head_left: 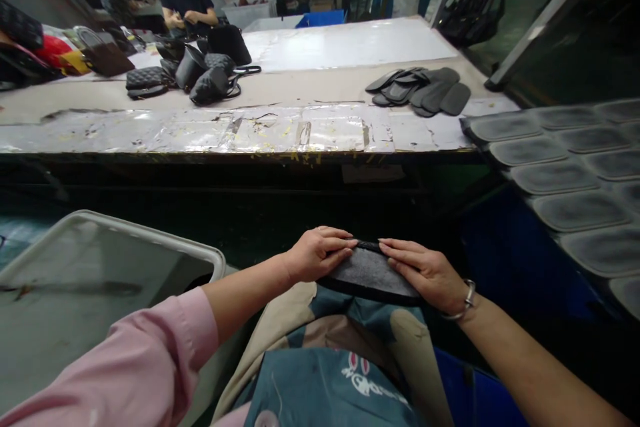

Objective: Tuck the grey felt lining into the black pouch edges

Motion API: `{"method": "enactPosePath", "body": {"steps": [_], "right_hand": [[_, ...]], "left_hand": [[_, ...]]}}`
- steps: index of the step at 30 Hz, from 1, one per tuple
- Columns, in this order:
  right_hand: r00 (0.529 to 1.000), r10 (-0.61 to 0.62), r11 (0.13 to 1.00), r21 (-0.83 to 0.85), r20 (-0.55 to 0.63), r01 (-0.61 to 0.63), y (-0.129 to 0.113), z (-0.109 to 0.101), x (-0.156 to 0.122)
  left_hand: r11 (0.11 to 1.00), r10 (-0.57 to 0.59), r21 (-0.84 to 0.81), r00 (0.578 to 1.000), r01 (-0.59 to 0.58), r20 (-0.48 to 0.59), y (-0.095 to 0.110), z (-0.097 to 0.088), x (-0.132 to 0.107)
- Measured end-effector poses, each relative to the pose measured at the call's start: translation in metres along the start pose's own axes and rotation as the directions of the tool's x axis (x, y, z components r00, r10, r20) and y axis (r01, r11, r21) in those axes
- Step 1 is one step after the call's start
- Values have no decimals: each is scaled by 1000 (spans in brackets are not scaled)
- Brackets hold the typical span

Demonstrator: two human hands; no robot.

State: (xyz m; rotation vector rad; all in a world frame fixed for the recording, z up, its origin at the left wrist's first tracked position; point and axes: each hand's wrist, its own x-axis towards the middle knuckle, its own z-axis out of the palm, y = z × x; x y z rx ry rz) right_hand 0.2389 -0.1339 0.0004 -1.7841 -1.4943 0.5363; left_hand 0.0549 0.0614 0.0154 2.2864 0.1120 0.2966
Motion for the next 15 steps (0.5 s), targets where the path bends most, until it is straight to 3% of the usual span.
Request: {"method": "enactPosePath", "body": {"steps": [4,8,12,15], "right_hand": [[994,-57,993,-93,98,66,-5,-12,4],[981,-30,985,-163,193,62,-10,-21,-1],[986,60,981,-194,157,-29,-10,-15,-9],[991,66,993,-101,118,-54,-8,-9,-12]], "left_hand": [[989,13,145,988,-35,154,7,-14,1],[971,73,188,936,-145,345,12,-27,1],[959,62,238,935,-153,350,11,-22,-1],[956,55,259,950,-139,306,10,-15,-3]]}}
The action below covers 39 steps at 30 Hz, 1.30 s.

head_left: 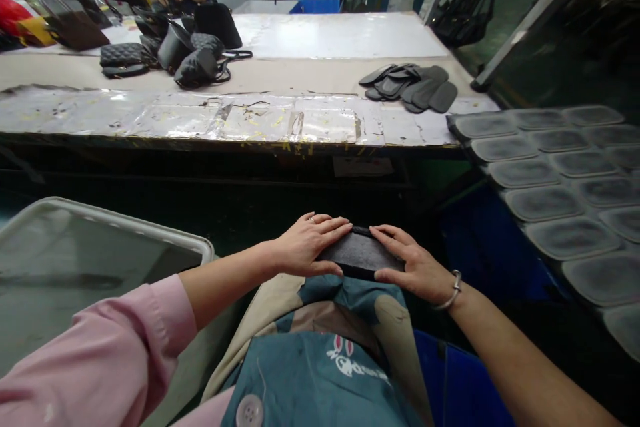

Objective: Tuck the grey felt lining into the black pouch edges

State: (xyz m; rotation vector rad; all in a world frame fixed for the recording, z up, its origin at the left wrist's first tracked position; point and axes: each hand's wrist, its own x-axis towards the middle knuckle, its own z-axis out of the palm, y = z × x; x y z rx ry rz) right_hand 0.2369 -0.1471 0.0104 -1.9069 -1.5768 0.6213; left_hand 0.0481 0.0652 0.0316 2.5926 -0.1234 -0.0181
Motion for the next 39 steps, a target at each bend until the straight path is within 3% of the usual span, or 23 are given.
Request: {"method": "enactPosePath", "body": {"steps": [5,9,12,16,21,27,29,31,33,36,39], "right_hand": [[996,13,980,200,-91,5,5,1,-6],[994,106,839,536,7,-93,10,-6,-19],[991,125,882,452,45,-131,10,-9,-26],[995,101,955,282,-21,-91,8,-4,-29],[990,130,934,341,-55,-104,6,4,-31],[966,188,896,433,-178,-95,1,10,-30],[925,329,809,562,-191,-172,-1,18,-29],[836,501,685,693,-222,-226,-2,30,-27],[753,605,626,739,-259,-249,-3,43,-24],[718,631,660,689,-293,-300,-4,54,-19],[695,636,712,603,-335,-361,-6,49,-15]], "left_hand": [[1000,-26,9,999,27,-20,-1,6,-1],[998,-27,-61,997,23,-69,-2,8,-1],[996,-43,-81,996,37,-75,-4,10,0],[993,-72,-102,995,65,-66,-4,10,1],[986,-88,-150,992,74,-89,-3,13,0],[986,-83,-156,988,62,-129,-3,16,-1],[983,-86,-175,984,59,-153,-2,16,-1],[981,-80,-188,981,46,-179,-2,16,-1],[982,-65,-187,977,27,-203,-1,17,0],[992,-45,-122,976,19,-211,-2,18,-1],[1000,-25,-15,980,22,-197,-3,18,-1]]}}
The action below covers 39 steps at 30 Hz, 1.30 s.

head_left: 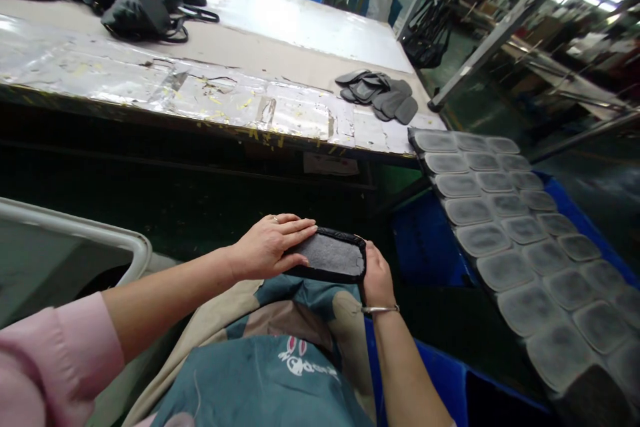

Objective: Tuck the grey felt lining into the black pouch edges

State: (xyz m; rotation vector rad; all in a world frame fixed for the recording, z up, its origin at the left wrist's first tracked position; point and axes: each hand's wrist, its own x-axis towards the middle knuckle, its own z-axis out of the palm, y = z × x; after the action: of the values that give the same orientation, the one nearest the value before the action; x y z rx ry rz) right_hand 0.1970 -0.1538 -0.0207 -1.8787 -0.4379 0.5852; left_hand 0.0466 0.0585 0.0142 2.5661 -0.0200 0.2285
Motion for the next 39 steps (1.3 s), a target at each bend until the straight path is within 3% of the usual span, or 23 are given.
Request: {"method": "enactPosePath", "body": {"steps": [4,7,12,15,17,28,39], "right_hand": [[1000,8,994,-110,25,-5,-15,-13,8],[986,75,991,-119,146,-58,-24,-25,17],[865,297,954,-89,403,-286,-34,-38,34],[801,372,924,-100,469,-370,-36,-37,42],[784,391,915,-110,483,-388,-36,-35,46],[831,367,928,-228,418,-295,-48,-20,48],[939,185,908,-415,291,-50,-56,-12,43]], "left_hand": [[995,27,92,1000,-27,5,-1,-1,0],[992,42,123,999,-41,-8,0,-2,0],[992,41,120,999,-40,-9,1,-3,0],[994,40,107,999,-37,-25,2,-2,0],[995,33,100,999,-30,-26,3,-2,0],[990,29,136,999,-26,-23,0,-1,-1],[981,35,193,999,-31,-18,-4,3,-2]]}}
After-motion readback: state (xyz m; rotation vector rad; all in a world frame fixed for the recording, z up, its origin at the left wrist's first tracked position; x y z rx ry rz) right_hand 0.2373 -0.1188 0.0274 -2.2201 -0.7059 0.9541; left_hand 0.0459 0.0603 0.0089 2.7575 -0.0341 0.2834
